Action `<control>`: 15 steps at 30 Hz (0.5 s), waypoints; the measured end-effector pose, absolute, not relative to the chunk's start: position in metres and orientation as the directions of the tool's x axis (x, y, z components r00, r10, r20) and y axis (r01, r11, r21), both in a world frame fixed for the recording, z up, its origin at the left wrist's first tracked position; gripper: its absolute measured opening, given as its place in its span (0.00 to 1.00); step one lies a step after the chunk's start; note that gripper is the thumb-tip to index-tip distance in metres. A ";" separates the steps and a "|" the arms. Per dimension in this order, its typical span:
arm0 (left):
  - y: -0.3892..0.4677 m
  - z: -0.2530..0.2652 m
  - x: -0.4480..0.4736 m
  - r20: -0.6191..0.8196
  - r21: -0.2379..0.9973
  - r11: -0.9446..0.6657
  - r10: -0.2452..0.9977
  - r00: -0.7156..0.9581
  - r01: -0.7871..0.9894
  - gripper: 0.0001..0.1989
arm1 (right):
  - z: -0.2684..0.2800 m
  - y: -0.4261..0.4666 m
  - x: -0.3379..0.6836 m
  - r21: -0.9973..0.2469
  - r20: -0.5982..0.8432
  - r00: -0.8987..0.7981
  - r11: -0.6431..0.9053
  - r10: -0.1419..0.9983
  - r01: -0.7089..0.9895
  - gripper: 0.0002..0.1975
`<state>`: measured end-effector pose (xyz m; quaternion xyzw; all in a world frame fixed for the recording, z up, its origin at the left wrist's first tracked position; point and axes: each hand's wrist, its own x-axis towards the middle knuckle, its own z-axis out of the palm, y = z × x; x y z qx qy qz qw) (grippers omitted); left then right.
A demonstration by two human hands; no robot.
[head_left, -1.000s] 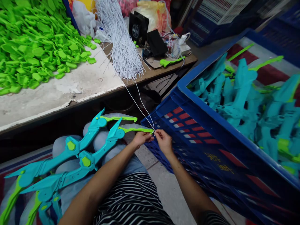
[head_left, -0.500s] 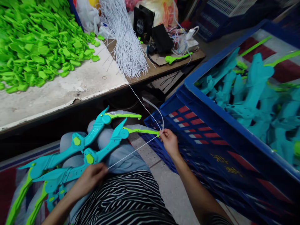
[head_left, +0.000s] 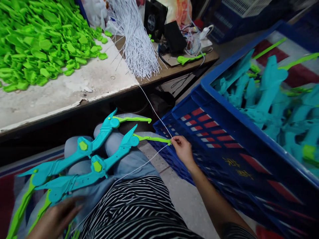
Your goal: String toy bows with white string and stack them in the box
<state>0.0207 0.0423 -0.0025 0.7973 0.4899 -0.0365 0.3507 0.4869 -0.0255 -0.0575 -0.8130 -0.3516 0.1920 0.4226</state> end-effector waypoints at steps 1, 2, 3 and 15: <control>0.055 -0.006 0.040 -0.344 0.555 -0.304 0.763 0.547 0.774 0.18 | -0.054 -0.020 0.487 -0.810 0.029 0.678 -0.380 0.735 0.447 0.13; 0.068 -0.010 0.061 -0.242 0.570 -0.358 0.787 0.567 0.740 0.20 | -0.050 -0.014 0.487 -0.816 0.046 0.676 -0.363 0.735 0.450 0.13; 0.078 -0.014 0.082 -0.148 0.568 -0.425 0.790 0.596 0.704 0.23 | -0.047 -0.006 0.486 -0.841 0.036 0.676 -0.343 0.736 0.419 0.13; 0.085 -0.020 0.146 -0.388 0.559 -0.471 0.579 0.717 0.682 0.17 | -0.057 0.087 0.475 -0.953 0.021 0.605 -0.167 0.796 0.254 0.12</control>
